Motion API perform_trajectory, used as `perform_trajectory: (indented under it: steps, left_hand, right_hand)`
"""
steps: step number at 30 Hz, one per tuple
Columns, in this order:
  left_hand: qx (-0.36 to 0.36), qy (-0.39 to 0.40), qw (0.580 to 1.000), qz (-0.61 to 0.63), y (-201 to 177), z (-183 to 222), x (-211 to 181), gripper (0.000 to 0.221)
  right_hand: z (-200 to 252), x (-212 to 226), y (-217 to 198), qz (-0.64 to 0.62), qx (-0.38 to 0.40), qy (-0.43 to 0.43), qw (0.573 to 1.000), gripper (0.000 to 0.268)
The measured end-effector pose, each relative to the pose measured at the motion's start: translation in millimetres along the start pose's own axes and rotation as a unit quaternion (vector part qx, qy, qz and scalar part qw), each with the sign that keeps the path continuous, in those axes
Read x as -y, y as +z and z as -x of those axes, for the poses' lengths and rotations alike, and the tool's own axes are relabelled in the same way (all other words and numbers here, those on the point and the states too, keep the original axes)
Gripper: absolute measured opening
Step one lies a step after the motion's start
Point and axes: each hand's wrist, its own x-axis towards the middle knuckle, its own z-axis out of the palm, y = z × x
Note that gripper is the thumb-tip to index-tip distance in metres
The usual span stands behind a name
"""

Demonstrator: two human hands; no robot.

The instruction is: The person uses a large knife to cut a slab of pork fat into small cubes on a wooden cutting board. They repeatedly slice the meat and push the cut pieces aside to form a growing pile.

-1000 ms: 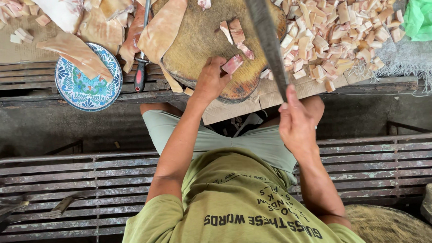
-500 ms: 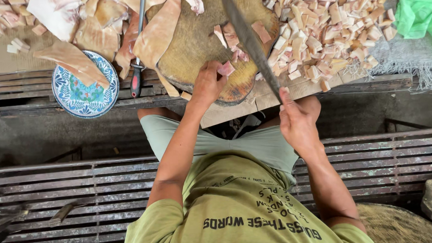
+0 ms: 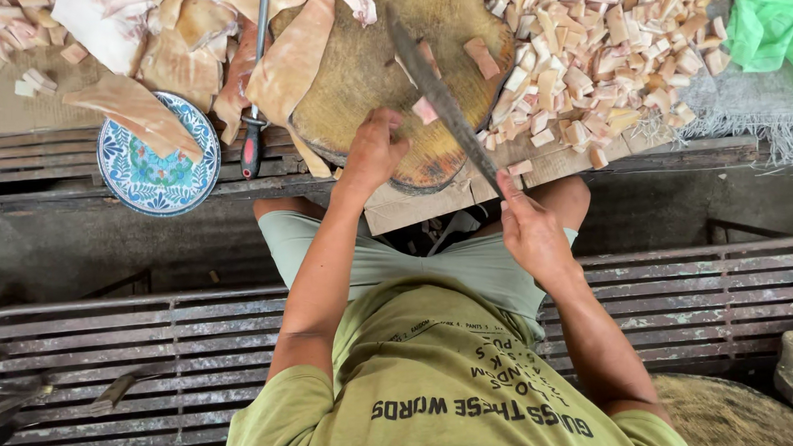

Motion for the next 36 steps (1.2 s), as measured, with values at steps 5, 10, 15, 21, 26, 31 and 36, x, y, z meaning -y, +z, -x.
perform_trajectory:
  steps: [5,10,15,21,26,31,36]
  left_hand:
    - [-0.057,0.101,0.993,0.036,-16,-32,-10,0.045]
    - [-0.005,0.141,0.980,-0.139,16,-31,-39,0.061]
    - [0.047,-0.005,0.963,-0.264,17,-48,-41,0.115]
    - [0.066,0.082,0.983,-0.151,49,-93,-57,0.101]
    - [0.147,-0.017,0.986,-0.074,52,-141,-89,0.079]
    - [0.234,0.088,0.924,-0.289,51,-163,-109,0.030]
    - [0.296,0.069,0.866,-0.398,39,-169,-121,0.006]
  right_hand:
    - [-4,-6,-3,-0.051,-0.021,0.152,0.987,0.054]
    - [-4,-19,2,-0.107,-0.045,0.144,0.983,0.053]
    - [3,-34,3,-0.120,-0.079,0.138,0.980,0.053]
    - [4,-49,-4,-0.087,-0.126,0.104,0.983,0.056]
    - [4,-53,-9,-0.125,-0.137,0.167,0.968,0.056]
    - [4,-53,-8,-0.186,-0.137,0.214,0.949,0.057]
    - [7,-51,-6,-0.156,-0.153,0.171,0.961,0.056]
